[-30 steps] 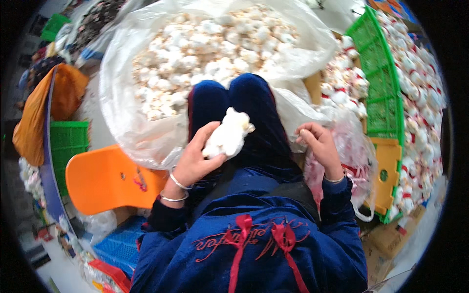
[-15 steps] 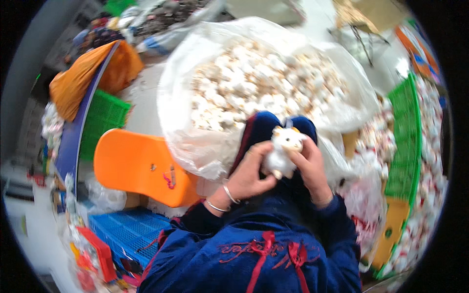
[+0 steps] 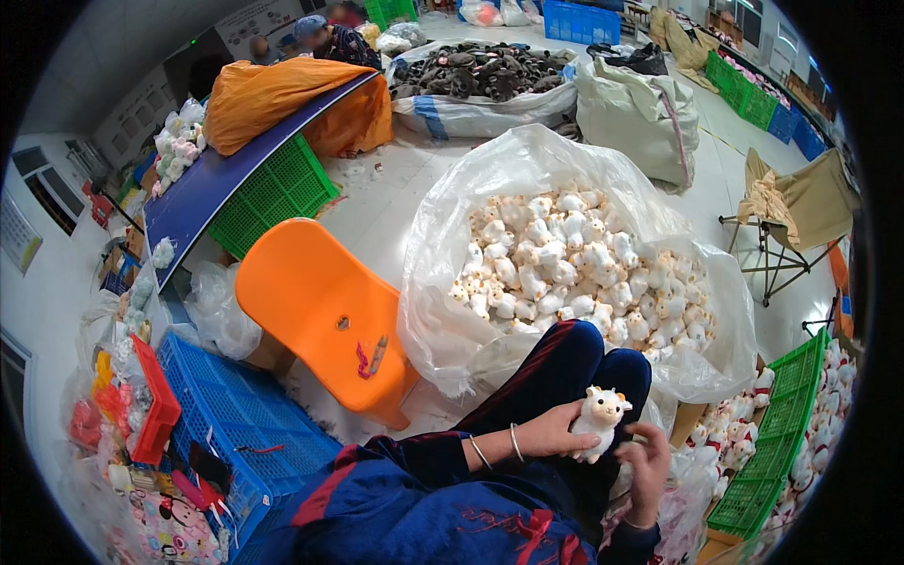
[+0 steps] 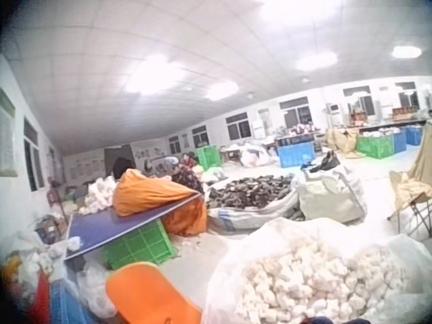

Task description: The person sits cross-legged and ties red ribbons around the necks of small white plush toys. They pick up each toy, wrap the ribbon, and adjust the knot before placing the finished item aside.

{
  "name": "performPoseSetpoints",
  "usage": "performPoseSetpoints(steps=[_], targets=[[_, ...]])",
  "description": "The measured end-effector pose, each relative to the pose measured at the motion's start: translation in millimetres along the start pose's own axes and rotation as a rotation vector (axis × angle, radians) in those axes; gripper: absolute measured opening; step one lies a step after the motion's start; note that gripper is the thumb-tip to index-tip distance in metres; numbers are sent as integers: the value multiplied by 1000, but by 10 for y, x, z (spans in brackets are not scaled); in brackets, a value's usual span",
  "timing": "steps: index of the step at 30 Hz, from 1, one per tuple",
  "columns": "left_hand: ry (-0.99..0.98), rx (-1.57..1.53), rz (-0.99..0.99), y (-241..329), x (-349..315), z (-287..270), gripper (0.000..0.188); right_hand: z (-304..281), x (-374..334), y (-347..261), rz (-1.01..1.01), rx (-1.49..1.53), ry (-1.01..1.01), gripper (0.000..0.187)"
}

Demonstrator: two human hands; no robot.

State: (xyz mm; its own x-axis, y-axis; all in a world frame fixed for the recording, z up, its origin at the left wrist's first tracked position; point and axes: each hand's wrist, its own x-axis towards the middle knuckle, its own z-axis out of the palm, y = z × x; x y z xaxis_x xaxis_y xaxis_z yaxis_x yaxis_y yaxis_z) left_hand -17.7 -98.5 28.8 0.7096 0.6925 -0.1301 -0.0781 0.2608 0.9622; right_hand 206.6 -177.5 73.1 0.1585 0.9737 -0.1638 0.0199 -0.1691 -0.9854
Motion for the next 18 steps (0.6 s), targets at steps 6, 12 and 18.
performPoseSetpoints(steps=[6, 12, 18], targets=[[34, -29, -35, -146, -14, -170, 62, -2450, -834, 1999, -137, -900, 872, 23], [-42, -15, -61, -38, 1, -121, 65, -2230, -1705, 2457, 404, -1125, 716, 25], [-4, 2, -74, 56, -133, -226, 62, -2243, -1575, 2419, 394, -1160, 538, 27]])
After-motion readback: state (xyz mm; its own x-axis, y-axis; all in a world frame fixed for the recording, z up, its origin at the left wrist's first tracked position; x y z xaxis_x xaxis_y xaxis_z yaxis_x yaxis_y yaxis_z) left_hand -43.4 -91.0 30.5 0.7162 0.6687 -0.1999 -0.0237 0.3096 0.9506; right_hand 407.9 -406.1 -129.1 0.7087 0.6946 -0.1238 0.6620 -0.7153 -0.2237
